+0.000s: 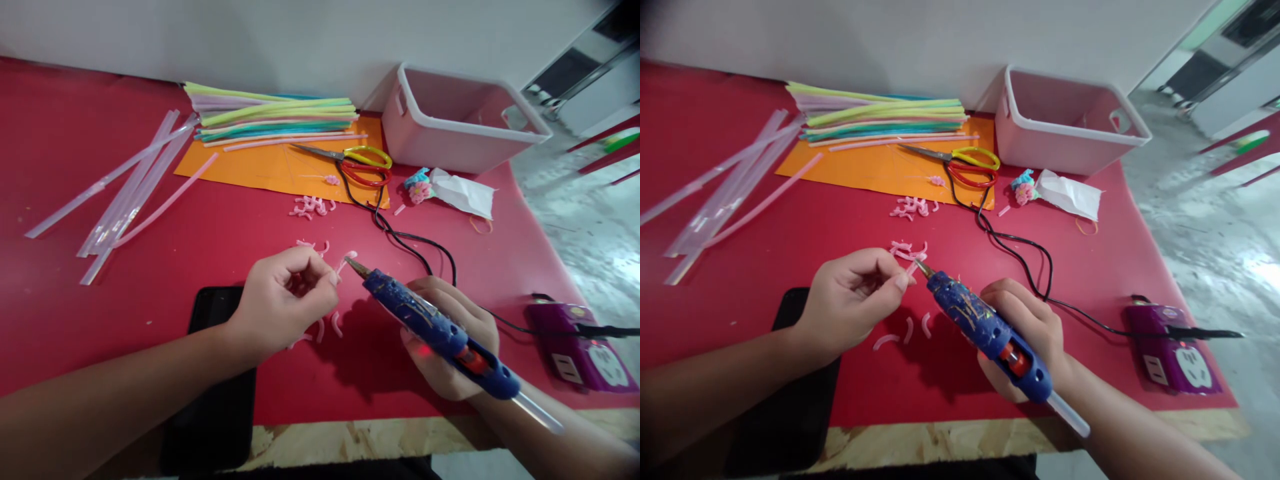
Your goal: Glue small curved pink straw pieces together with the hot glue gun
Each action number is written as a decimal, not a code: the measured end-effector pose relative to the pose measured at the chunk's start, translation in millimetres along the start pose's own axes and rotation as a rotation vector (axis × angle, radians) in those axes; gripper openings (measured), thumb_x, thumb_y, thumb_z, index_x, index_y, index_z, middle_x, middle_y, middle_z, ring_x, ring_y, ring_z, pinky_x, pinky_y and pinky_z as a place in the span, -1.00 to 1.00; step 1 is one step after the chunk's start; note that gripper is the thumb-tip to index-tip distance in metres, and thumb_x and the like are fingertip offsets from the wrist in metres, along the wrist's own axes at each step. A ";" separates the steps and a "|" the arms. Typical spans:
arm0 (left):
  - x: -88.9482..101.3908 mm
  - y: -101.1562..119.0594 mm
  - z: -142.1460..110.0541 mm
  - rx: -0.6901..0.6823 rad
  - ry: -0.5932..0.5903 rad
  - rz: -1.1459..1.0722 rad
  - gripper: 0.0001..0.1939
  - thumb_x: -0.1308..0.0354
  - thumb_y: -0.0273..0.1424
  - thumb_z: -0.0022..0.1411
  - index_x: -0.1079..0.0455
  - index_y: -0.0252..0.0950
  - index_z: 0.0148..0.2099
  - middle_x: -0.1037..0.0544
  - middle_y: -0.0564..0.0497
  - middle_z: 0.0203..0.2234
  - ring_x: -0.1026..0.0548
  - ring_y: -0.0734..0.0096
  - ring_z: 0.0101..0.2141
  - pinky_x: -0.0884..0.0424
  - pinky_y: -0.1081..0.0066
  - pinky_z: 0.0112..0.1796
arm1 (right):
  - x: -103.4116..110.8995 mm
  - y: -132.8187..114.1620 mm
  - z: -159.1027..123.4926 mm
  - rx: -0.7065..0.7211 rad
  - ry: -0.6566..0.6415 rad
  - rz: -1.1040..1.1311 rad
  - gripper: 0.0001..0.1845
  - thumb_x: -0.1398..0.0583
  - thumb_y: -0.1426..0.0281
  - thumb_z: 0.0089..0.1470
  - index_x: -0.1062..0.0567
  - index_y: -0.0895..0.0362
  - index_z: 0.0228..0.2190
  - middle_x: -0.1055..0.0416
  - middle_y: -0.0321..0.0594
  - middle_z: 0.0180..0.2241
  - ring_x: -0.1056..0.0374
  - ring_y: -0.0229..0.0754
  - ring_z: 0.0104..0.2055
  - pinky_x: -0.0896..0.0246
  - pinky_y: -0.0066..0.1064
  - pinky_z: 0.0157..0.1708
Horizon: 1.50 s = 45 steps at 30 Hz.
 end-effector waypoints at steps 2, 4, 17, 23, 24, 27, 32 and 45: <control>0.9 1.3 -0.2 -0.015 0.009 0.018 -0.84 -0.17 -0.50 0.11 -0.34 -0.31 -0.51 -0.33 0.19 -0.68 -0.26 0.66 -0.67 -0.20 0.62 -0.64 | 0.6 0.6 1.1 -0.010 0.002 -0.006 -0.76 -0.17 0.58 -0.07 -0.40 0.11 -0.29 -0.38 -0.21 -0.39 -0.36 -0.18 -0.39 -0.34 -0.34 -0.46; 1.5 2.8 -0.3 -0.036 0.014 0.035 -0.83 -0.18 -0.50 0.13 -0.35 -0.31 -0.51 -0.34 0.17 -0.67 -0.27 0.65 -0.66 -0.22 0.62 -0.62 | -1.3 0.2 1.8 -0.010 -0.014 0.005 -0.76 -0.17 0.57 -0.07 -0.39 0.10 -0.29 -0.38 -0.22 -0.39 -0.35 -0.19 -0.41 -0.33 -0.35 -0.47; -2.9 1.4 -0.5 -0.019 -0.041 -0.094 -0.86 -0.19 -0.49 0.19 -0.43 -0.31 -0.44 -0.39 0.18 -0.66 -0.32 0.63 -0.62 -0.32 0.60 -0.56 | -1.2 -2.2 -0.1 -0.014 -0.011 0.002 -0.75 -0.17 0.57 -0.06 -0.40 0.10 -0.28 -0.39 -0.22 -0.37 -0.39 -0.18 -0.40 -0.34 -0.35 -0.47; -3.8 -0.6 2.1 0.005 -0.054 -0.087 -0.84 -0.20 -0.45 0.19 -0.43 -0.29 -0.46 -0.44 0.13 -0.64 -0.41 0.54 -0.56 -0.38 0.55 -0.50 | 6.0 -4.1 2.1 -0.024 0.064 -0.059 -0.76 -0.18 0.55 0.00 -0.42 0.06 -0.25 -0.45 -0.19 -0.36 -0.43 -0.12 -0.42 -0.38 -0.31 -0.50; -4.5 -1.0 2.2 0.007 -0.060 -0.091 -0.83 -0.21 -0.45 0.19 -0.43 -0.28 -0.47 -0.44 0.12 -0.64 -0.43 0.52 -0.54 -0.39 0.54 -0.49 | 6.3 -3.9 2.4 -0.024 0.067 -0.067 -0.77 -0.18 0.54 0.00 -0.42 0.05 -0.26 -0.46 -0.20 -0.37 -0.43 -0.11 -0.43 -0.38 -0.30 -0.50; -4.2 -2.3 2.0 0.020 -0.057 -0.094 -0.83 -0.20 -0.45 0.19 -0.43 -0.28 -0.47 -0.43 0.13 -0.66 -0.41 0.52 -0.56 -0.39 0.53 -0.49 | 1.8 -2.9 2.3 -0.019 0.021 -0.054 -0.81 -0.18 0.53 0.02 -0.43 0.07 -0.28 -0.44 -0.21 -0.39 -0.41 -0.14 -0.44 -0.37 -0.32 -0.51; -2.7 -1.1 1.2 0.022 -0.046 -0.115 -0.84 -0.22 -0.45 0.18 -0.44 -0.29 -0.47 -0.41 0.15 -0.66 -0.37 0.57 -0.59 -0.37 0.54 -0.50 | 6.2 -2.1 0.5 -0.042 0.058 -0.080 -0.85 -0.19 0.50 0.07 -0.45 0.06 -0.28 -0.45 -0.22 -0.36 -0.43 -0.14 -0.41 -0.41 -0.31 -0.48; -11.1 -11.0 4.0 0.141 -0.123 -0.206 -0.84 -0.20 -0.51 0.05 -0.40 -0.27 -0.56 -0.35 0.15 -0.73 -0.44 0.49 -0.53 -0.36 0.54 -0.49 | 5.7 -5.1 -0.3 0.012 0.038 -0.063 -0.77 -0.17 0.53 0.02 -0.43 0.08 -0.23 -0.44 -0.19 -0.35 -0.44 -0.11 -0.38 -0.44 -0.29 -0.45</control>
Point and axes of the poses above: each hand's wrist, its own z-axis towards the middle knuckle, its own x-axis out of the back of the hand, y = z × x, the point moved 10 cm from there along z, towards the middle knuckle
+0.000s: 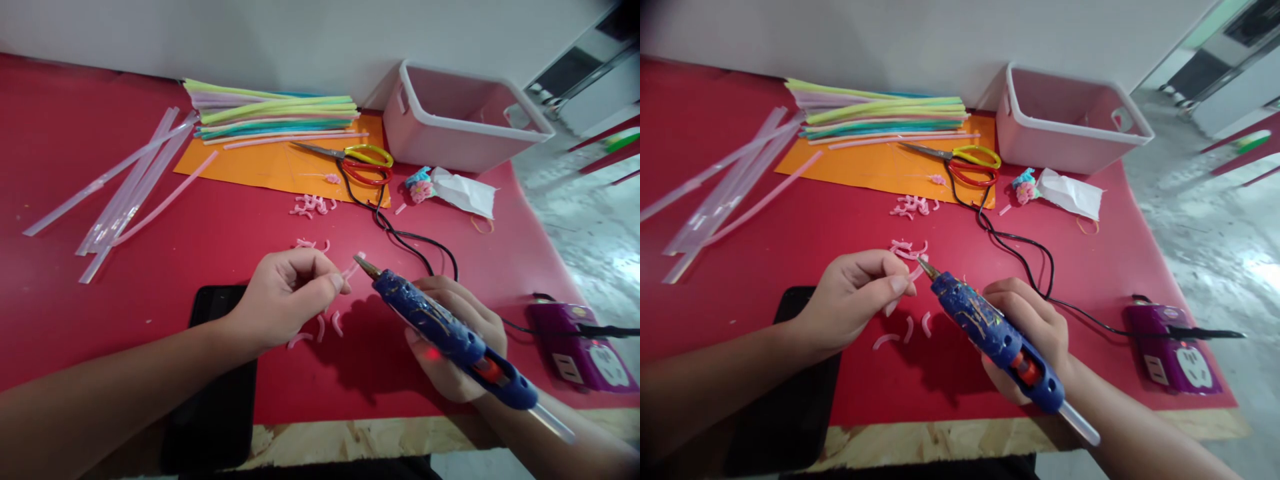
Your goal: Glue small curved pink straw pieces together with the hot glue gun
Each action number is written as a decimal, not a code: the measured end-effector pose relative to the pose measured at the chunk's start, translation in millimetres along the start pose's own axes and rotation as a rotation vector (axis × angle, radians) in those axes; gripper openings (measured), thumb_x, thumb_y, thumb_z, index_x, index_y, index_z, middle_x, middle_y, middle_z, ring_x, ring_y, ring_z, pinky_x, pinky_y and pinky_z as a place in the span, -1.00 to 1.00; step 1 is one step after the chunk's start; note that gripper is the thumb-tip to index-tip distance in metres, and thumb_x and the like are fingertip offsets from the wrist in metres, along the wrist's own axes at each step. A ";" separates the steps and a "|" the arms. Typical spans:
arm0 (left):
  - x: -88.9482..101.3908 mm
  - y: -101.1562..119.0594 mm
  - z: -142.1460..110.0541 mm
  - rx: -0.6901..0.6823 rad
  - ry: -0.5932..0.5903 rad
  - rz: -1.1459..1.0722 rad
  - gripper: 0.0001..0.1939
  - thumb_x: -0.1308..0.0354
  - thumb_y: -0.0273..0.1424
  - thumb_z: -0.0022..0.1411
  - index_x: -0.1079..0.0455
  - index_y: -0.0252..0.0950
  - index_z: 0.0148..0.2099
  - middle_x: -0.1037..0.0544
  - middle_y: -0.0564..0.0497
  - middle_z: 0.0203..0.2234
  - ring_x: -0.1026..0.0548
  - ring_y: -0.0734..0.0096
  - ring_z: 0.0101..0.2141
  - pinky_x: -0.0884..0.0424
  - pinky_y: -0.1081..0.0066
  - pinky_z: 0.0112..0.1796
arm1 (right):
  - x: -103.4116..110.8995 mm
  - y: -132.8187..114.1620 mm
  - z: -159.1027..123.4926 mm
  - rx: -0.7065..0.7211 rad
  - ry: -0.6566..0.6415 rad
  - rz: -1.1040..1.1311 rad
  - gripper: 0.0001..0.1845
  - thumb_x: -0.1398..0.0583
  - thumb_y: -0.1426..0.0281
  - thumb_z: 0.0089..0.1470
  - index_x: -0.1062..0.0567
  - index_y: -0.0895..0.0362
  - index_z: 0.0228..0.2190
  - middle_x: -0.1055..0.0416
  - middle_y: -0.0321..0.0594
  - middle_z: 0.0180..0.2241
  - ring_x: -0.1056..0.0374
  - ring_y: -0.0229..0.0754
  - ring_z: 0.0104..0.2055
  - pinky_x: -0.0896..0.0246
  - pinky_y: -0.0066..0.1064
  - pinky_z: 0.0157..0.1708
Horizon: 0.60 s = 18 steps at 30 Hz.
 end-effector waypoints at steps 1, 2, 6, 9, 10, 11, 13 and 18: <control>0.1 0.4 0.0 0.000 0.001 -0.001 -0.84 -0.20 -0.51 0.04 -0.40 -0.27 -0.56 -0.35 0.15 -0.73 -0.45 0.48 -0.53 -0.36 0.53 -0.49 | -0.2 1.2 0.0 -0.009 0.000 -0.001 -0.77 -0.17 0.53 0.02 -0.43 0.07 -0.23 -0.45 -0.18 -0.36 -0.45 -0.09 -0.38 -0.44 -0.27 -0.45; 0.2 0.8 0.0 -0.003 0.001 0.000 -0.84 -0.20 -0.52 0.03 -0.40 -0.27 -0.57 -0.34 0.15 -0.73 -0.45 0.48 -0.53 -0.36 0.53 -0.49 | -0.1 1.8 0.0 -0.013 0.001 -0.004 -0.77 -0.17 0.52 0.03 -0.43 0.07 -0.22 -0.45 -0.17 -0.36 -0.45 -0.07 -0.38 -0.44 -0.25 -0.46; 1.9 0.2 -0.2 -0.013 0.018 -0.008 -0.85 -0.20 -0.52 0.00 -0.39 -0.27 -0.57 -0.34 0.16 -0.72 -0.46 0.47 -0.52 -0.37 0.52 -0.47 | 0.0 1.0 0.6 -0.004 -0.002 -0.022 -0.77 -0.18 0.52 0.03 -0.43 0.06 -0.22 -0.46 -0.17 -0.37 -0.46 -0.05 -0.38 -0.45 -0.24 -0.47; 3.2 -2.1 -0.3 -0.002 0.036 -0.004 -0.87 -0.21 -0.52 -0.02 -0.38 -0.27 -0.56 -0.34 0.16 -0.72 -0.43 0.48 -0.54 -0.35 0.52 -0.49 | 1.8 -1.1 1.7 0.014 0.014 -0.010 -0.78 -0.17 0.53 0.03 -0.42 0.07 -0.23 -0.44 -0.20 -0.37 -0.45 -0.09 -0.38 -0.46 -0.27 -0.44; 3.2 -2.5 -0.3 0.002 0.038 0.001 -0.87 -0.21 -0.51 -0.02 -0.38 -0.27 -0.56 -0.34 0.16 -0.72 -0.42 0.49 -0.56 -0.34 0.52 -0.51 | 2.9 -1.3 2.1 0.013 0.026 -0.012 -0.78 -0.17 0.53 0.03 -0.42 0.07 -0.24 -0.44 -0.20 -0.37 -0.45 -0.10 -0.38 -0.46 -0.27 -0.45; 3.0 -2.7 -0.3 0.005 0.039 0.005 -0.87 -0.21 -0.51 -0.02 -0.38 -0.27 -0.56 -0.34 0.16 -0.73 -0.40 0.49 -0.57 -0.32 0.51 -0.52 | 4.0 -1.2 2.5 0.010 0.037 -0.018 -0.78 -0.17 0.53 0.02 -0.42 0.07 -0.24 -0.44 -0.20 -0.37 -0.45 -0.10 -0.38 -0.45 -0.28 -0.45; 2.6 -2.9 -0.2 0.010 0.038 0.007 -0.88 -0.21 -0.50 -0.02 -0.38 -0.26 -0.56 -0.34 0.16 -0.73 -0.38 0.50 -0.59 -0.30 0.51 -0.54 | 4.9 -0.6 3.2 -0.002 0.047 -0.033 -0.78 -0.19 0.53 0.02 -0.44 0.07 -0.24 -0.46 -0.20 -0.37 -0.45 -0.10 -0.40 -0.43 -0.28 -0.48; 2.0 -2.8 -0.5 0.022 0.035 0.011 -0.88 -0.21 -0.47 -0.02 -0.38 -0.26 -0.56 -0.33 0.15 -0.74 -0.37 0.50 -0.61 -0.28 0.51 -0.57 | 4.0 -0.2 2.6 0.005 0.042 -0.020 -0.77 -0.20 0.53 0.00 -0.44 0.08 -0.24 -0.46 -0.19 -0.36 -0.46 -0.09 -0.39 -0.44 -0.28 -0.47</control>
Point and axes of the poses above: each hand's wrist, its own z-axis towards the middle knuckle, its own x-axis out of the back of the hand, y = z × x, the point moved 10 cm from there along z, towards the middle knuckle
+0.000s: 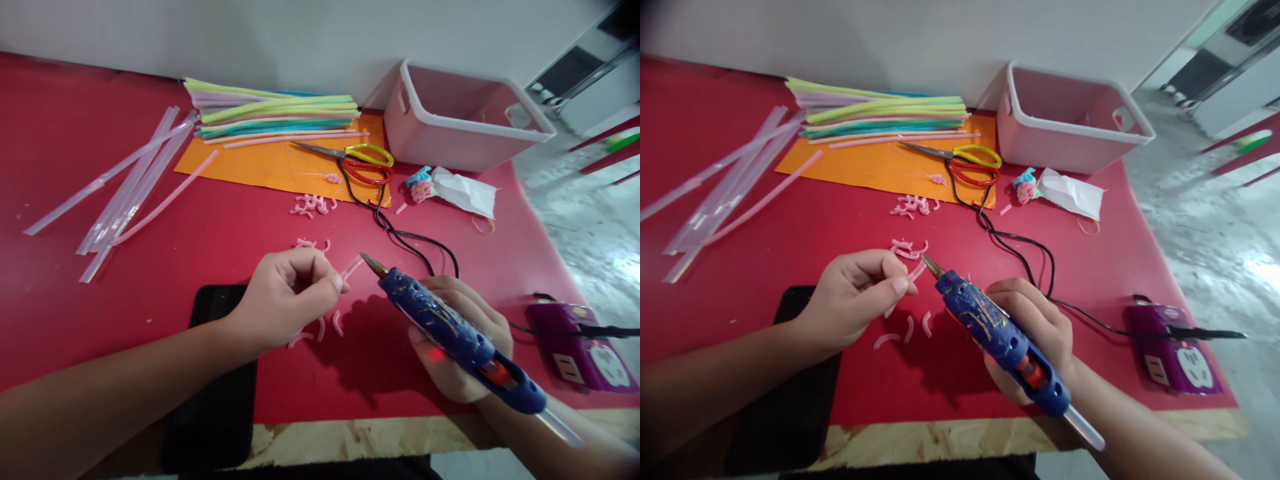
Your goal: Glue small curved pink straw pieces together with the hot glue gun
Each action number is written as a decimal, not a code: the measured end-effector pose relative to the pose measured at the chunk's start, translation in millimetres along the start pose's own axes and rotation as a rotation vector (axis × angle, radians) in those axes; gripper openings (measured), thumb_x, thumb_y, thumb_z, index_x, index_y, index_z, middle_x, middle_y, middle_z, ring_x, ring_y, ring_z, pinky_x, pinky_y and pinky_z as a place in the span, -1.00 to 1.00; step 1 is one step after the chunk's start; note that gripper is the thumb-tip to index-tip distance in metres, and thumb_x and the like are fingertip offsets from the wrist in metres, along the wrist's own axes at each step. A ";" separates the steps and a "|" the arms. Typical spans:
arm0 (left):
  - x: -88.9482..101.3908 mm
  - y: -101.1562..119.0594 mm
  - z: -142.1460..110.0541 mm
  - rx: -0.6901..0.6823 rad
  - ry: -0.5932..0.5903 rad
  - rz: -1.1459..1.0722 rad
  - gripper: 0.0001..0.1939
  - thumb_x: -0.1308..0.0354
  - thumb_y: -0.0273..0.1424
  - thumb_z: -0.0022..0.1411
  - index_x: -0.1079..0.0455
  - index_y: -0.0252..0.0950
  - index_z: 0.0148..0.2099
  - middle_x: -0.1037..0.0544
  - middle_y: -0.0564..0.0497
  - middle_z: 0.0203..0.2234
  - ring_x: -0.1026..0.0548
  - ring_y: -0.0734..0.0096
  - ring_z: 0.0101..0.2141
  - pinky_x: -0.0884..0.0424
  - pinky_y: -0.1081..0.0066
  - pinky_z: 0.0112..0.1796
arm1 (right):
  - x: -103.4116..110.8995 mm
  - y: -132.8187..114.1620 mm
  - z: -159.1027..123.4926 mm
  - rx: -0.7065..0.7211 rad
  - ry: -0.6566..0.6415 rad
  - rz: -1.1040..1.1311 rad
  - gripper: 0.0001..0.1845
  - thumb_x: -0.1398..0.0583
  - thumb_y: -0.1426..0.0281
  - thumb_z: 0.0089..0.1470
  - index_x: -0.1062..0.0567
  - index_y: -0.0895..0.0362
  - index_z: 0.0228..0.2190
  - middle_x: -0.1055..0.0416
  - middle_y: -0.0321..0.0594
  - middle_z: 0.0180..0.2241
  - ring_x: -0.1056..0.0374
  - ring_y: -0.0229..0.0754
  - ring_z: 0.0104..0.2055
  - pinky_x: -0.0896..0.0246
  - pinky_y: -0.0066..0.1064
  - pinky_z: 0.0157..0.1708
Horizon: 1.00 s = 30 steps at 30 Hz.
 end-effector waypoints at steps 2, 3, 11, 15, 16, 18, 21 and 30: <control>-0.1 0.2 -0.4 -0.001 -0.002 0.008 -0.88 -0.22 -0.47 -0.02 -0.38 -0.26 -0.56 -0.34 0.15 -0.74 -0.35 0.51 -0.62 -0.26 0.52 -0.59 | -0.4 0.3 -1.0 0.007 -0.002 0.006 -0.78 -0.20 0.53 0.00 -0.44 0.08 -0.25 -0.46 -0.18 -0.36 -0.47 -0.09 -0.39 -0.44 -0.28 -0.46; -0.4 0.6 -0.6 -0.006 -0.005 0.005 -0.88 -0.22 -0.48 -0.02 -0.38 -0.26 -0.55 -0.34 0.15 -0.73 -0.35 0.52 -0.63 -0.25 0.52 -0.59 | -0.6 0.9 -1.5 0.005 -0.003 0.009 -0.79 -0.20 0.53 0.00 -0.44 0.08 -0.26 -0.46 -0.18 -0.36 -0.47 -0.09 -0.39 -0.44 -0.28 -0.45; 2.5 2.6 -1.2 -0.049 0.009 -0.001 -0.89 -0.20 -0.53 0.03 -0.41 -0.28 -0.52 -0.46 0.13 -0.66 -0.37 0.57 -0.64 -0.27 0.55 -0.59 | -2.5 0.7 -2.6 0.012 -0.019 0.025 -0.74 -0.17 0.56 -0.03 -0.42 0.10 -0.24 -0.44 -0.19 -0.35 -0.45 -0.12 -0.36 -0.45 -0.30 -0.42; 3.8 4.5 -1.6 -0.069 0.013 0.003 -0.87 -0.20 -0.55 0.02 -0.39 -0.28 -0.53 -0.49 0.11 -0.63 -0.43 0.55 -0.59 -0.31 0.55 -0.57 | -2.5 2.7 -2.2 0.006 -0.019 0.027 -0.72 -0.17 0.57 -0.06 -0.42 0.10 -0.25 -0.43 -0.20 -0.34 -0.43 -0.14 -0.36 -0.45 -0.31 -0.42; 3.7 4.6 -1.8 -0.073 0.010 0.002 -0.86 -0.20 -0.55 0.03 -0.39 -0.28 -0.53 -0.49 0.12 -0.63 -0.44 0.55 -0.59 -0.31 0.56 -0.57 | -3.0 2.7 -1.9 0.008 -0.025 0.031 -0.72 -0.17 0.57 -0.06 -0.42 0.10 -0.24 -0.43 -0.20 -0.34 -0.43 -0.13 -0.36 -0.45 -0.30 -0.43; 2.9 4.8 -2.3 -0.080 -0.001 -0.008 -0.85 -0.19 -0.56 0.04 -0.37 -0.28 -0.53 -0.48 0.13 -0.64 -0.46 0.54 -0.59 -0.33 0.56 -0.56 | -3.8 3.0 -0.8 0.005 -0.037 0.039 -0.72 -0.17 0.58 -0.06 -0.41 0.09 -0.25 -0.42 -0.20 -0.35 -0.42 -0.14 -0.37 -0.44 -0.30 -0.43; 2.6 5.0 -2.5 -0.087 -0.004 -0.021 -0.84 -0.18 -0.58 0.04 -0.36 -0.29 -0.54 -0.48 0.14 -0.63 -0.47 0.57 -0.58 -0.36 0.58 -0.53 | -5.4 3.4 0.9 -0.009 -0.057 0.028 -0.73 -0.16 0.58 -0.07 -0.40 0.08 -0.27 -0.41 -0.21 -0.37 -0.40 -0.15 -0.40 -0.42 -0.32 -0.46; 4.4 7.3 -1.6 -0.101 0.036 -0.014 -0.85 -0.18 -0.57 0.03 -0.37 -0.29 -0.54 -0.48 0.16 -0.63 -0.43 0.59 -0.59 -0.35 0.59 -0.55 | -6.6 1.2 1.3 -0.012 -0.056 0.042 -0.75 -0.16 0.59 -0.06 -0.40 0.09 -0.30 -0.41 -0.25 -0.39 -0.39 -0.21 -0.41 -0.37 -0.38 -0.44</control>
Point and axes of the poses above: each hand's wrist, its own z-axis towards the middle knuckle, its own x-axis out of the back of the hand, y = z × x, the point moved 10 cm from there along z, towards the middle knuckle
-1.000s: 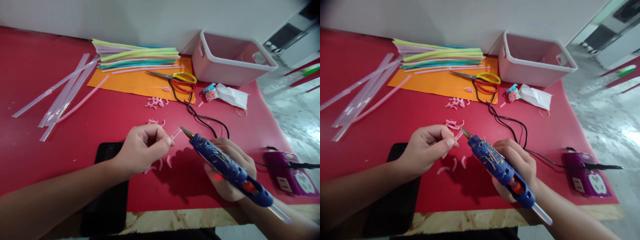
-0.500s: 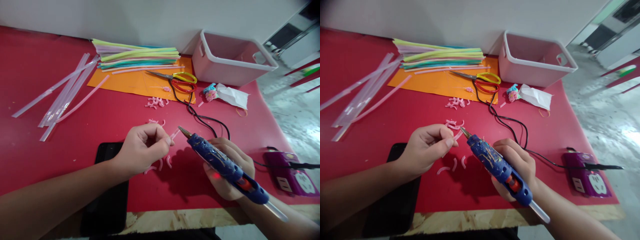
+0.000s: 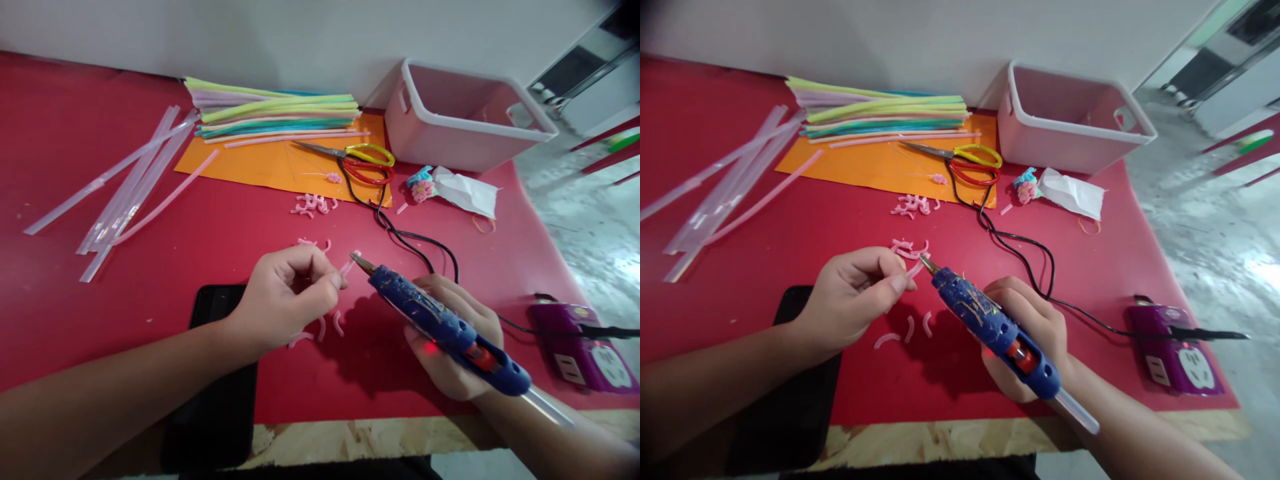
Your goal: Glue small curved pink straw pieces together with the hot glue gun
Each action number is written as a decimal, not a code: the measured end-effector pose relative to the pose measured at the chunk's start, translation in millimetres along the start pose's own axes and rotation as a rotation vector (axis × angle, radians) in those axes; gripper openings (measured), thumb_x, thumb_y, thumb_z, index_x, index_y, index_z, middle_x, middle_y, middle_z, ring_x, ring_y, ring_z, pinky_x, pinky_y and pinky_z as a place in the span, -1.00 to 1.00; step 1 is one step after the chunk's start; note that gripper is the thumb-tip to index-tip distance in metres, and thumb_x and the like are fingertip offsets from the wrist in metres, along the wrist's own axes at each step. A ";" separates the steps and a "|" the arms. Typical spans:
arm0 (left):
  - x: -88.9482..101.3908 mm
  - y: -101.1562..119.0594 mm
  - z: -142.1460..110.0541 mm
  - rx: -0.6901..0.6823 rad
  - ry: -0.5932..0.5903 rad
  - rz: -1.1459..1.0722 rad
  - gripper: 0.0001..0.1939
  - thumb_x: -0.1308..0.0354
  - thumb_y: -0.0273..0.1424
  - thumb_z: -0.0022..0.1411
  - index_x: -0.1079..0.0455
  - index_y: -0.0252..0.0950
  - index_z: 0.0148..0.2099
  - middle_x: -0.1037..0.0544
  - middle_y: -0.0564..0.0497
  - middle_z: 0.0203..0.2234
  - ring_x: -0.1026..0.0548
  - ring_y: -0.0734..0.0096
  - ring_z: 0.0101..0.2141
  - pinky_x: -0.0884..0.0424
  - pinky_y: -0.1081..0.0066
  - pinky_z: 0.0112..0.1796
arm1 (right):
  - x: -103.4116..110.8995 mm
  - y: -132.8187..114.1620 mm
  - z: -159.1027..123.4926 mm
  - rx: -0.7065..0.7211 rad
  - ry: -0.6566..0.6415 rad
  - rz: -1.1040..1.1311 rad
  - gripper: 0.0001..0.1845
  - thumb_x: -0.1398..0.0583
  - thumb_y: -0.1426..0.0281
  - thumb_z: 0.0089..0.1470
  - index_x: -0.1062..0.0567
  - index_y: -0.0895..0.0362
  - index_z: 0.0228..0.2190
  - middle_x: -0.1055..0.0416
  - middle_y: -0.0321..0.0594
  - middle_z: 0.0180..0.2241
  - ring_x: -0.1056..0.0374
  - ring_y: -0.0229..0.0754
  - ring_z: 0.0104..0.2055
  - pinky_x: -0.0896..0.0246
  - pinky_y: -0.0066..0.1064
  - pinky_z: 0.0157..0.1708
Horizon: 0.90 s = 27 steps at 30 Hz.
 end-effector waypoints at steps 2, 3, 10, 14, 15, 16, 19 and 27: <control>0.6 1.6 -0.5 -0.016 0.008 0.009 -0.85 -0.18 -0.58 0.02 -0.37 -0.30 -0.54 -0.48 0.16 -0.62 -0.43 0.59 -0.57 -0.37 0.60 -0.53 | 0.1 -0.4 0.3 0.001 -0.001 0.008 -0.77 -0.16 0.59 -0.05 -0.39 0.09 -0.31 -0.40 -0.25 -0.39 -0.38 -0.22 -0.41 -0.36 -0.38 -0.45; 0.9 2.6 -0.8 -0.025 0.012 0.012 -0.84 -0.18 -0.59 0.02 -0.37 -0.30 -0.54 -0.48 0.16 -0.62 -0.43 0.59 -0.56 -0.38 0.60 -0.51 | -0.5 0.8 0.4 -0.011 -0.008 0.014 -0.78 -0.16 0.58 -0.05 -0.39 0.09 -0.31 -0.39 -0.25 -0.40 -0.37 -0.22 -0.42 -0.34 -0.38 -0.47; 0.5 9.7 -2.6 -0.086 0.027 0.048 -0.83 -0.18 -0.59 0.06 -0.37 -0.30 -0.54 -0.46 0.16 -0.65 -0.45 0.59 -0.58 -0.37 0.61 -0.53 | -3.6 2.5 0.3 -0.040 -0.037 0.045 -0.82 -0.16 0.56 -0.04 -0.40 0.11 -0.34 -0.37 -0.25 -0.41 -0.34 -0.23 -0.44 -0.23 -0.38 -0.55; -0.1 13.5 -2.5 -0.123 0.026 0.072 -0.83 -0.18 -0.59 0.07 -0.38 -0.30 -0.53 -0.47 0.15 -0.64 -0.47 0.59 -0.58 -0.37 0.60 -0.54 | -3.8 2.4 0.5 -0.060 -0.040 0.042 -0.83 -0.15 0.57 -0.05 -0.40 0.11 -0.36 -0.36 -0.26 -0.43 -0.33 -0.25 -0.46 -0.19 -0.39 -0.57; -0.3 14.1 -2.5 -0.129 0.025 0.077 -0.83 -0.18 -0.59 0.07 -0.38 -0.30 -0.53 -0.47 0.15 -0.64 -0.46 0.59 -0.60 -0.36 0.60 -0.55 | -3.8 3.1 0.4 -0.071 -0.041 0.037 -0.83 -0.14 0.57 -0.05 -0.39 0.11 -0.36 -0.36 -0.26 -0.44 -0.32 -0.25 -0.47 -0.20 -0.39 -0.57; -0.4 14.6 -2.5 -0.134 0.025 0.082 -0.83 -0.17 -0.60 0.07 -0.38 -0.30 -0.53 -0.46 0.15 -0.64 -0.45 0.60 -0.61 -0.35 0.60 -0.55 | -3.7 3.5 0.3 -0.079 -0.042 0.034 -0.84 -0.14 0.57 -0.05 -0.39 0.11 -0.36 -0.36 -0.27 -0.44 -0.32 -0.25 -0.47 -0.21 -0.39 -0.56; -0.3 16.1 -3.0 -0.148 0.029 0.095 -0.81 -0.17 -0.60 0.07 -0.37 -0.30 -0.54 -0.43 0.16 -0.66 -0.41 0.62 -0.63 -0.32 0.60 -0.57 | -3.1 3.2 0.2 -0.079 -0.039 0.044 -0.85 -0.15 0.56 -0.04 -0.38 0.10 -0.37 -0.36 -0.27 -0.44 -0.32 -0.25 -0.47 -0.24 -0.39 -0.53; -1.5 14.5 -2.6 -0.148 0.016 0.136 -0.80 -0.18 -0.54 0.13 -0.33 -0.29 -0.53 -0.37 0.16 -0.66 -0.30 0.62 -0.63 -0.25 0.58 -0.60 | -5.4 2.2 0.6 -0.083 -0.051 0.044 -0.85 -0.15 0.57 -0.03 -0.39 0.11 -0.37 -0.37 -0.28 -0.42 -0.33 -0.29 -0.47 -0.26 -0.43 -0.53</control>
Point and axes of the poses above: each hand's wrist, its own z-axis towards the middle knuckle, its own x-axis out of the back of the hand, y = z × x, the point moved 10 cm from there along z, towards the middle knuckle
